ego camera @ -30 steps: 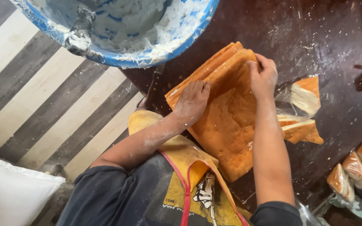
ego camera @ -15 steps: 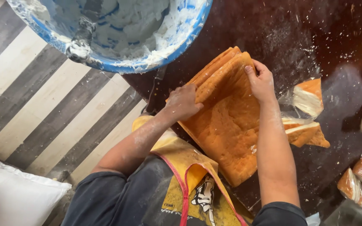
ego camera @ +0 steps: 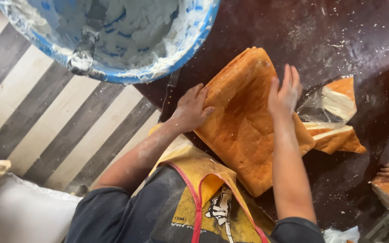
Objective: The person positions a large rectangular sponge cake sheet on a work table, then uses a long serrated knife to slice it into smaller rectangular and triangular pieces, steadying each piece with one hand while cutting. Cut pieces are set aside on the table as a coworker assists with handling.
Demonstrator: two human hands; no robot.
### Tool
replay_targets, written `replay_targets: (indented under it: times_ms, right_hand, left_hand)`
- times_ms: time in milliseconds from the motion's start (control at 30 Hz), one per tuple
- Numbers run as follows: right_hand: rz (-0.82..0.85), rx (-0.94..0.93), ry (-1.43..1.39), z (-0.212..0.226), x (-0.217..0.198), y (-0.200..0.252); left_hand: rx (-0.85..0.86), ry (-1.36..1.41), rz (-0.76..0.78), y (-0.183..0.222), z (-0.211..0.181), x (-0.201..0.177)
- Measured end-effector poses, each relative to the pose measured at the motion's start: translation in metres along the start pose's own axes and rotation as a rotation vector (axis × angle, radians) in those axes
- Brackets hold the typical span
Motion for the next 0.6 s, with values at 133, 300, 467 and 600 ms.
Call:
replay_targets:
  times_ms: [133, 300, 467, 600]
  right_hand:
    - [0.026, 0.121, 0.118, -0.024, -0.030, 0.087]
    - [0.141, 0.698, 0.451, -0.112, -0.055, 0.193]
    - [0.099, 0.807, 0.135, -0.148, -0.035, 0.232]
    - [-0.004, 0.797, -0.031, -0.156, -0.035, 0.236]
  left_hand:
    - [0.039, 0.226, 0.222, -0.018, 0.012, 0.014]
    - [-0.038, 0.343, 0.445, -0.059, 0.002, 0.036]
    - [-0.147, 0.263, 0.429, -0.066, -0.019, 0.028]
    - [-0.227, 0.620, 0.438, -0.062, 0.010, 0.047]
Point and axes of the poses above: each hand's wrist, its own y-axis away from the middle knuckle, its own x-axis out of the palm, z = x × y, the point moved 8 cm from there along -y, towards the middle knuckle, and after that the axes turned 4 degrees about -z, right-handed, at the moved point
